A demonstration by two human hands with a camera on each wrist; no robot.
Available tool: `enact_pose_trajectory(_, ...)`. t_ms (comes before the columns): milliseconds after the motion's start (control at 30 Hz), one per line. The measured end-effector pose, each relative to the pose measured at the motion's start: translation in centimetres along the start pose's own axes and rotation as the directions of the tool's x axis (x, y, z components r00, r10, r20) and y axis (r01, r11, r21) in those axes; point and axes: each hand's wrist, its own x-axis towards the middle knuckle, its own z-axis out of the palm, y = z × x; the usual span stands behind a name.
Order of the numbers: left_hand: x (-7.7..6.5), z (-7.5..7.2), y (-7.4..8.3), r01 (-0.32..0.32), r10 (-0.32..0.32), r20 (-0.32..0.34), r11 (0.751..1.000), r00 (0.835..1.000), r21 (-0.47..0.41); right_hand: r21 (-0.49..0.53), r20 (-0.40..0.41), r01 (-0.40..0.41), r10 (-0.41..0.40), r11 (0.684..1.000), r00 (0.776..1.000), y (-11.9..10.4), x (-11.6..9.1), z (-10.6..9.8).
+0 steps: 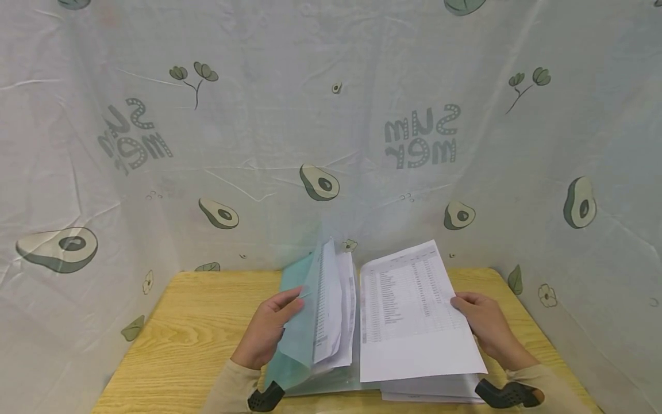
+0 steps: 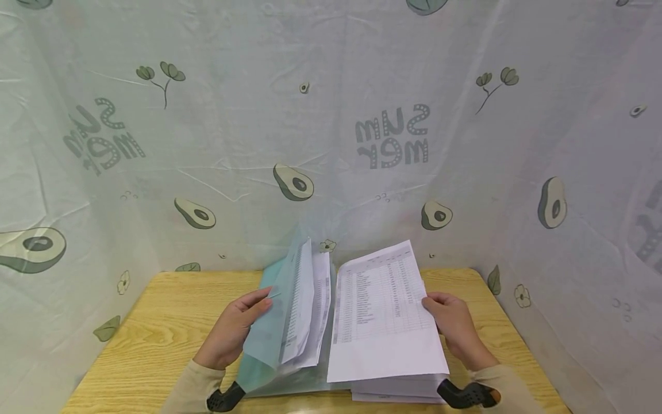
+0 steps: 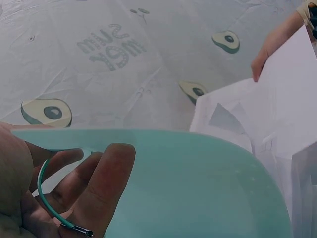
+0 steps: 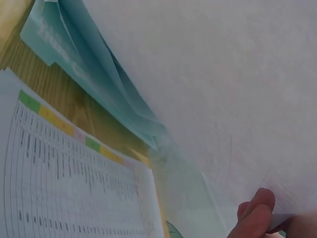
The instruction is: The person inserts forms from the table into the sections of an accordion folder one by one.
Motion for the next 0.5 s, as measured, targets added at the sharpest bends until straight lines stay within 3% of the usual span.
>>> enact_pose_trajectory(500, 0.2, 0.2, -0.5, -0.008, 0.009, -0.028, 1.0, 1.0, 0.024, 0.001, -0.007, 0.008, -0.008, 1.0, 1.0, 0.0, 1.1, 4.8)
